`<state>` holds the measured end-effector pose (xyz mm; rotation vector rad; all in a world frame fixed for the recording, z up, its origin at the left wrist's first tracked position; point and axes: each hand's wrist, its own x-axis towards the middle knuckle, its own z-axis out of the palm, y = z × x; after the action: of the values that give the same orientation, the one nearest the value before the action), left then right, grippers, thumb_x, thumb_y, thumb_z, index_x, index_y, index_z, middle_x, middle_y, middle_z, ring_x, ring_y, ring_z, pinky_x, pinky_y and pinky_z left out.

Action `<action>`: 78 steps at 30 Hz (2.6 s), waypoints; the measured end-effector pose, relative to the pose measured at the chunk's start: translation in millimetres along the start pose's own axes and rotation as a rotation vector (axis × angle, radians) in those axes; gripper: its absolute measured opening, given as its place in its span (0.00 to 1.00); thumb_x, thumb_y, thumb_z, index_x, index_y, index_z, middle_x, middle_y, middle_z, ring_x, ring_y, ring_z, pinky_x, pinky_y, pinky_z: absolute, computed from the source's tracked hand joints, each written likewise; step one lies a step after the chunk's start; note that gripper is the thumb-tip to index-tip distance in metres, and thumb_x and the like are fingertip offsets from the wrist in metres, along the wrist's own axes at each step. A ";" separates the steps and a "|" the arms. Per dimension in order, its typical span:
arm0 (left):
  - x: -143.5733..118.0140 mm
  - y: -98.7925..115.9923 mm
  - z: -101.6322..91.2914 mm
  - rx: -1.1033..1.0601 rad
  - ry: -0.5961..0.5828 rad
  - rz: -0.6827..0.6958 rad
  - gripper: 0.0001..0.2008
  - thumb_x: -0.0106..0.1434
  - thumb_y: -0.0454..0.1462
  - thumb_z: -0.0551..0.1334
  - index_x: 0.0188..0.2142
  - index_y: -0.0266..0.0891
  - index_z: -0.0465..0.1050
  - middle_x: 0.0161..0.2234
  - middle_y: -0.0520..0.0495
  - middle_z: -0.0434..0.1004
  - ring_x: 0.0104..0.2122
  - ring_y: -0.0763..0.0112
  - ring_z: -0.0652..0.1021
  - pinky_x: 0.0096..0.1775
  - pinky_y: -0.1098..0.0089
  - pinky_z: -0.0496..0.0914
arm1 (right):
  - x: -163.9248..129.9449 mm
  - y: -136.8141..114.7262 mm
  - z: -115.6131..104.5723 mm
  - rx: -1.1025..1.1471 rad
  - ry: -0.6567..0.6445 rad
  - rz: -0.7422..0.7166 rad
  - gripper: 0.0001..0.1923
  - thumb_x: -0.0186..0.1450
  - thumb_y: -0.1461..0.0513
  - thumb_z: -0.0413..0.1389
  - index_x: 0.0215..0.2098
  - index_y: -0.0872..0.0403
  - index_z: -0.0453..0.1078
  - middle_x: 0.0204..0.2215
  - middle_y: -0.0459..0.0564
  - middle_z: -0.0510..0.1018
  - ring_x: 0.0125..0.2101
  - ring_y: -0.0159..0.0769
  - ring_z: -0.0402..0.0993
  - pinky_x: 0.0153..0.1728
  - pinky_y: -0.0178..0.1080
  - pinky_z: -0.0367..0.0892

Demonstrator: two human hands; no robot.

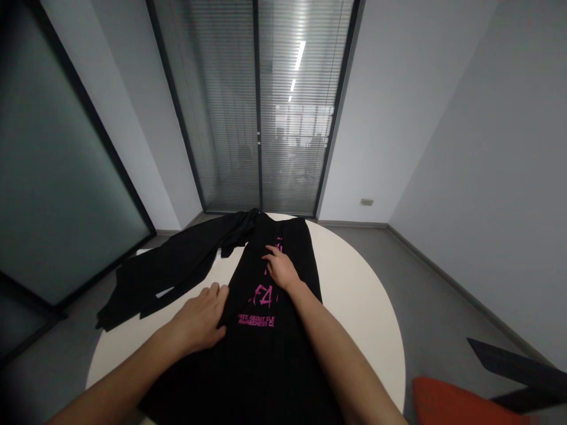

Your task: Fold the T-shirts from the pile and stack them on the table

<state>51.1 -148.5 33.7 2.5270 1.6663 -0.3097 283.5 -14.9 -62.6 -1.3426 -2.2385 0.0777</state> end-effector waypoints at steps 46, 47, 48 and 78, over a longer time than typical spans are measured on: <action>22.8 5.2 23.5 -0.641 0.138 0.751 0.08 0.63 0.31 0.60 0.39 0.44 0.74 0.44 0.51 0.77 0.53 0.65 0.72 0.65 0.58 0.53 | -12.5 -10.3 -4.1 -0.011 0.037 0.168 0.17 0.70 0.66 0.51 0.54 0.49 0.73 0.48 0.49 0.80 0.47 0.40 0.72 0.51 0.43 0.63; 22.4 6.0 23.9 -0.687 0.156 0.741 0.08 0.65 0.32 0.58 0.41 0.44 0.73 0.45 0.50 0.77 0.53 0.66 0.73 0.66 0.57 0.51 | -13.0 -10.0 -4.2 0.006 0.028 0.160 0.18 0.70 0.66 0.51 0.54 0.49 0.73 0.49 0.49 0.80 0.48 0.40 0.72 0.51 0.43 0.64; 22.4 7.0 25.1 -0.715 0.163 0.740 0.08 0.67 0.32 0.57 0.43 0.44 0.73 0.47 0.49 0.77 0.54 0.67 0.73 0.67 0.56 0.50 | -13.5 -9.8 -4.4 0.028 0.028 0.155 0.18 0.69 0.66 0.51 0.55 0.49 0.72 0.49 0.48 0.79 0.49 0.40 0.72 0.51 0.43 0.64; 42.4 11.0 51.0 -0.740 0.295 0.591 0.15 0.67 0.35 0.60 0.53 0.44 0.72 0.53 0.47 0.74 0.55 0.65 0.73 0.61 0.61 0.63 | -19.0 -2.5 -7.0 0.099 0.134 0.210 0.23 0.67 0.63 0.55 0.60 0.51 0.65 0.43 0.52 0.73 0.44 0.40 0.69 0.49 0.43 0.67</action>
<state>71.4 -124.7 -25.7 2.3526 0.7706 0.6298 291.7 -33.5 -63.5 -1.4793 -1.9527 0.1660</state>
